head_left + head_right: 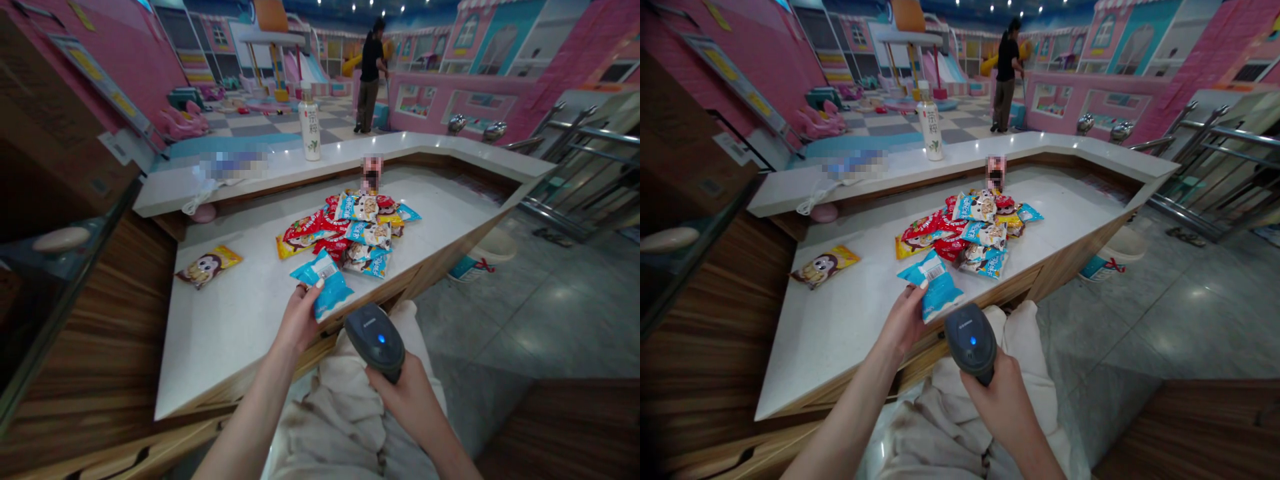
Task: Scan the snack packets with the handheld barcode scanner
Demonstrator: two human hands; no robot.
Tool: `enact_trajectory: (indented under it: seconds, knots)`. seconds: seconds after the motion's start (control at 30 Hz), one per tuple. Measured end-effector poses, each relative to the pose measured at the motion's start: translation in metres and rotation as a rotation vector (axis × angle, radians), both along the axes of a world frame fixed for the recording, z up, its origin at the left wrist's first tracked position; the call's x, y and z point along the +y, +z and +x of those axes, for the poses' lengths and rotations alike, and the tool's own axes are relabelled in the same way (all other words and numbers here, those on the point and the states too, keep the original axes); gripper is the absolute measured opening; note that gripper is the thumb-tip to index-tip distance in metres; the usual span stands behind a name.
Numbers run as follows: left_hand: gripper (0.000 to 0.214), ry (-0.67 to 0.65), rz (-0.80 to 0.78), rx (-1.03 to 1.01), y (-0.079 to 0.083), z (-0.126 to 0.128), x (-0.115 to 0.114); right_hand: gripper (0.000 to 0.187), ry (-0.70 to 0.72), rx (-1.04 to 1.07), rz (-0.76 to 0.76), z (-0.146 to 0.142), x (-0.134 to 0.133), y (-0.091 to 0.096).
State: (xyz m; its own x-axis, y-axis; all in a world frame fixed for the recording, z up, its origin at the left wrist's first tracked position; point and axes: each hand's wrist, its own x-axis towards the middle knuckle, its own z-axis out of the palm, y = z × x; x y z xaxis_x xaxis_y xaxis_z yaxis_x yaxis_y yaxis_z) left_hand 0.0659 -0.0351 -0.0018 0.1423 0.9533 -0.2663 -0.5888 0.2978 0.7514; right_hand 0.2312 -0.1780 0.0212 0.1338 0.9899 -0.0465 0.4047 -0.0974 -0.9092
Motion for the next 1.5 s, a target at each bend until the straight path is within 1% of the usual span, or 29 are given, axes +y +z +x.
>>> enact_trajectory:
  seconds: [0.13,0.27,0.43,0.57,0.7,0.97,1.2,1.3,1.37,1.43,1.47,1.5]
  knots:
    - [0.043,0.018,-0.046,0.089,0.001,0.002,-0.009,0.012,0.015,0.011,0.018,-0.001,0.003,0.002]
    - [0.043,0.01,-0.024,0.135,0.003,0.001,-0.011,0.013,0.015,0.017,0.038,-0.002,0.006,0.005]
    - [0.043,-0.005,0.011,0.177,0.002,0.001,-0.01,0.014,0.018,0.017,0.05,-0.004,0.01,0.007]
    - [0.045,-0.003,-0.021,0.185,0.003,0.003,-0.012,0.016,0.014,0.02,0.067,-0.005,0.013,0.007]
    - [0.047,-0.004,-0.013,0.193,0.004,0.004,-0.016,0.016,0.013,0.024,0.062,-0.005,0.013,0.008]
    - [0.051,0.035,0.029,0.231,-0.005,-0.002,-0.014,0.013,0.023,-0.004,0.063,-0.005,0.013,0.012]
    - [0.043,-0.003,-0.01,0.193,0.001,0.0,-0.013,0.015,0.017,0.007,0.044,-0.006,0.013,0.012]
    - [0.039,0.028,-0.032,0.185,0.0,-0.002,-0.012,0.014,0.016,0.003,0.044,-0.006,0.012,0.011]
    - [0.037,0.074,-0.043,0.176,-0.003,-0.009,-0.009,0.014,0.018,-0.002,0.042,-0.005,0.01,0.008]
    - [0.036,0.135,-0.033,0.19,-0.005,-0.023,-0.002,0.014,0.02,-0.009,0.036,-0.004,0.009,0.005]
    - [0.035,0.178,-0.011,0.235,-0.006,-0.033,0.003,0.014,0.02,-0.015,0.031,-0.003,0.008,0.004]
    - [0.036,0.236,0.029,0.323,-0.007,-0.044,0.008,0.014,0.02,-0.022,0.025,-0.002,0.008,0.002]
